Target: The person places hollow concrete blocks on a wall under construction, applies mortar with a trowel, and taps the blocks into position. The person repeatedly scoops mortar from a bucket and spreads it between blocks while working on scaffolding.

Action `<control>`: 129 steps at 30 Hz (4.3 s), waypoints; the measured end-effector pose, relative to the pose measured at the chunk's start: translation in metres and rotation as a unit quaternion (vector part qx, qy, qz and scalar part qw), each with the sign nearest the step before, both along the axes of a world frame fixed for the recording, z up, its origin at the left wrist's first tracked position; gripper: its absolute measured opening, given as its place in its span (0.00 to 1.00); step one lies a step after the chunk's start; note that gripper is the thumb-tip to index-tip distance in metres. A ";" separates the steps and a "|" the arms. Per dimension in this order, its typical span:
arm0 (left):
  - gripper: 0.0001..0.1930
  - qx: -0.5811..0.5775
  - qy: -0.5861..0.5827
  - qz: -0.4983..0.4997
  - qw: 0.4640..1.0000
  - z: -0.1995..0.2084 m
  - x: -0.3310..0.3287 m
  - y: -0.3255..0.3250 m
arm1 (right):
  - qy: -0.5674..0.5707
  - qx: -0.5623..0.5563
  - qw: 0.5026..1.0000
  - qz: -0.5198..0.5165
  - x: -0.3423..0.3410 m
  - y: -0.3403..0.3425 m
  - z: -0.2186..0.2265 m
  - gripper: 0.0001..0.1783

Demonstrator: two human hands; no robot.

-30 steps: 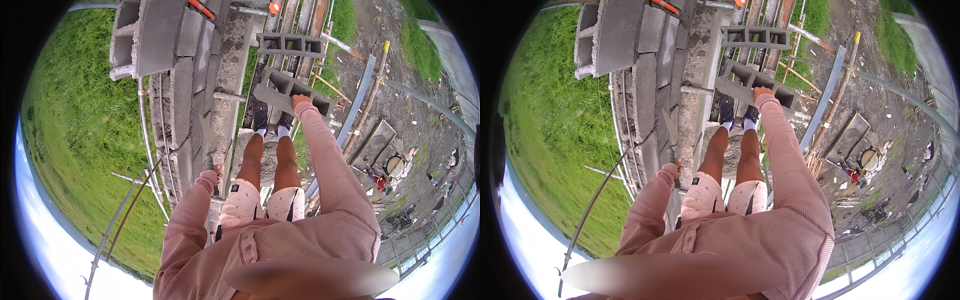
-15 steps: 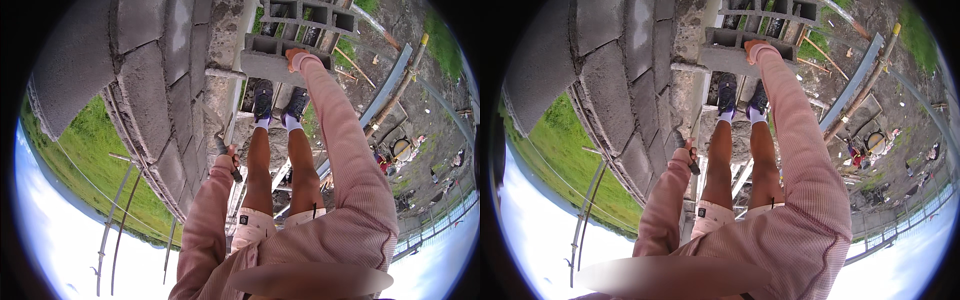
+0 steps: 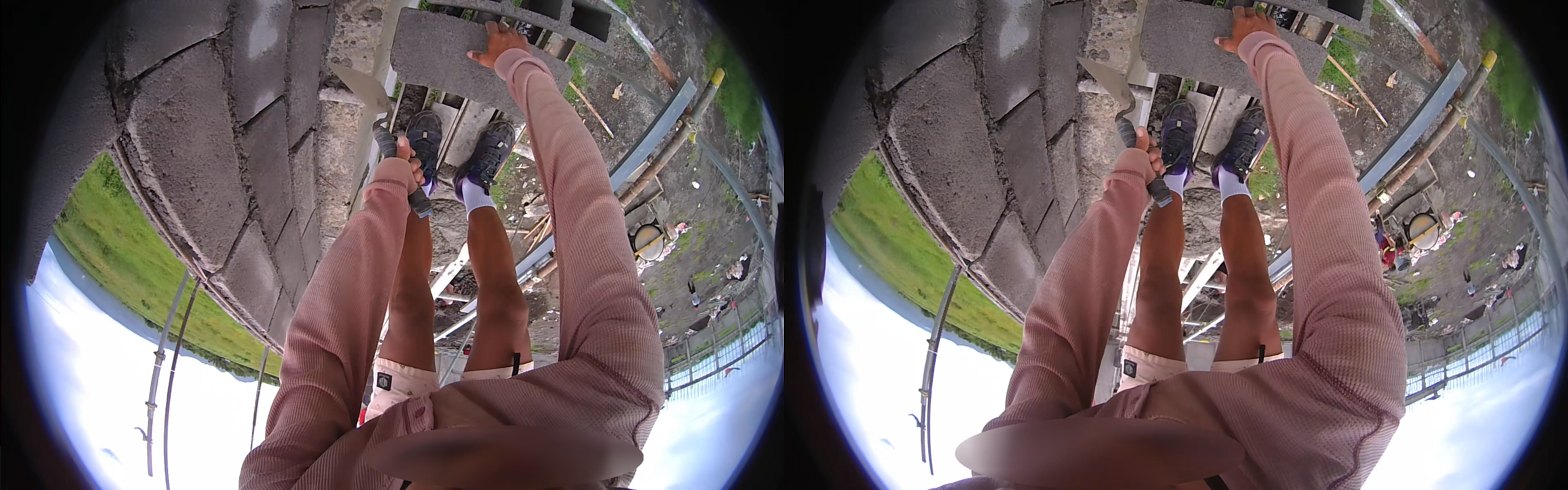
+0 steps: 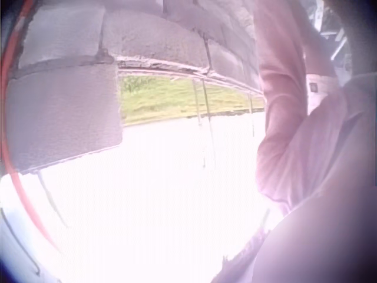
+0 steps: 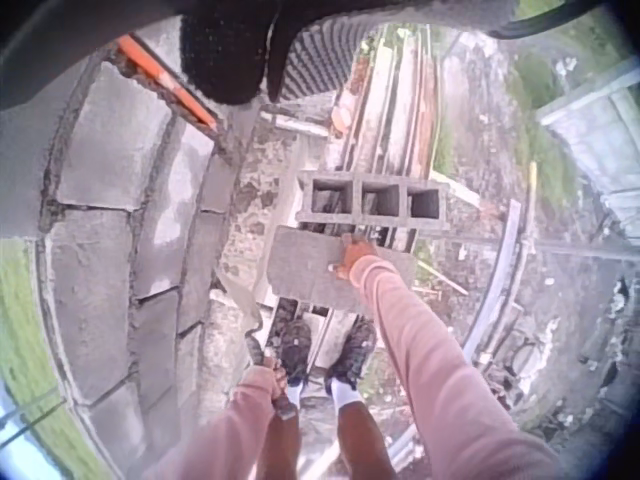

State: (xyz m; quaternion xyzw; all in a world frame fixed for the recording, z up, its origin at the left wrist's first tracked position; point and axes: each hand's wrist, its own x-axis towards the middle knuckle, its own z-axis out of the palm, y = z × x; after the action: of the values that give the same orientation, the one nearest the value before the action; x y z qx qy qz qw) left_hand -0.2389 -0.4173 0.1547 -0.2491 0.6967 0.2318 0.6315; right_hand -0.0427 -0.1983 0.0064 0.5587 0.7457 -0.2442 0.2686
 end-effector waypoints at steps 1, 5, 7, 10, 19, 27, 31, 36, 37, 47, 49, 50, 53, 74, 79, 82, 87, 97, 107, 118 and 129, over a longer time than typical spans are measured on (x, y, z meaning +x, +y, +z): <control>0.23 0.016 0.002 0.010 1.000 -0.007 0.004 0.000 | 0.000 0.053 0.998 0.017 0.002 -0.006 0.002 0.46; 0.23 0.052 0.009 0.044 0.998 -0.035 0.019 -0.005 | 0.213 -0.005 0.974 -0.080 -0.002 -0.064 0.045 0.36; 0.24 0.042 0.043 0.009 0.998 -0.052 0.028 -0.005 | 0.445 -0.390 0.774 -0.226 -0.005 -0.107 0.082 0.28; 0.35 0.124 0.012 -0.050 0.991 -0.068 0.037 -0.006 | 0.460 -0.299 0.772 -0.321 -0.029 -0.176 0.127 0.29; 0.43 0.098 0.222 -0.333 0.911 -0.110 -0.002 0.057 | 0.409 0.221 0.604 -0.647 0.044 -0.193 0.085 0.10; 0.50 0.097 0.138 -0.330 0.929 -0.213 -0.046 0.106 | 0.404 0.217 0.446 -0.769 0.123 -0.174 -0.030 0.21; 0.41 0.146 0.175 -0.128 0.965 -0.191 -0.023 0.106 | 0.362 0.213 0.493 -0.762 0.126 -0.175 -0.032 0.22; 0.26 -0.018 0.014 -0.265 0.964 -0.165 0.008 0.103 | 0.312 0.174 0.561 -0.747 0.144 -0.163 0.006 0.19; 0.27 -0.017 -0.010 -0.274 0.962 -0.166 0.022 0.110 | 0.283 0.142 0.588 -0.744 0.144 -0.163 0.012 0.19; 0.47 0.030 0.372 -0.436 0.819 -0.147 -0.072 0.150 | 0.315 0.182 0.559 -0.745 0.152 -0.174 -0.037 0.21; 0.51 0.057 0.298 -0.445 0.842 -0.171 -0.082 0.150 | 0.404 0.212 0.529 -0.716 0.151 -0.183 -0.045 0.21; 0.52 0.058 0.276 -0.451 0.847 -0.181 -0.083 0.145 | 0.405 0.209 0.535 -0.712 0.152 -0.188 -0.046 0.21; 0.51 0.070 0.233 -0.463 0.852 -0.212 -0.061 0.131 | 0.398 0.202 0.528 -0.723 0.150 -0.198 -0.048 0.22; 0.45 0.050 0.157 -0.390 0.906 -0.205 -0.042 0.123 | 0.413 0.172 0.551 -0.704 0.158 -0.099 0.068 0.10; 0.47 0.031 0.087 -0.301 0.949 -0.216 -0.047 0.103 | 0.520 0.061 0.647 -0.554 0.102 -0.184 0.129 0.14; 0.47 0.054 0.047 -0.162 0.984 -0.224 -0.049 0.066 | 0.474 -0.026 0.745 -0.469 0.063 -0.224 0.142 0.17; 0.36 0.208 0.073 -0.388 0.895 -0.252 -0.042 0.025 | 0.425 -0.012 0.850 -0.310 0.015 -0.225 0.117 0.22; 0.36 0.021 0.176 -0.521 0.835 -0.230 0.007 0.052 | 0.346 0.118 0.915 -0.169 -0.018 -0.176 0.123 0.21; 0.29 0.043 0.160 -0.555 0.815 -0.202 0.000 0.062 | 0.268 0.092 0.945 -0.161 -0.014 -0.175 0.113 0.21; 0.34 0.075 0.128 -0.642 0.752 -0.241 0.004 0.052 | 0.144 0.037 0.982 -0.116 -0.010 -0.164 0.116 0.16; 0.38 0.110 0.224 -0.574 0.780 -0.227 -0.004 0.047 | 0.227 0.055 0.961 -0.147 0.008 -0.191 0.108 0.17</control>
State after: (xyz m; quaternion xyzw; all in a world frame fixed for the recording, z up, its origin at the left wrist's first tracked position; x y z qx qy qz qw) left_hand -0.2425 -0.3702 -0.0722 0.3272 0.8025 -0.0496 0.4965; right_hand -0.0347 -0.3896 0.1146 0.6058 0.7090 -0.3603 0.0222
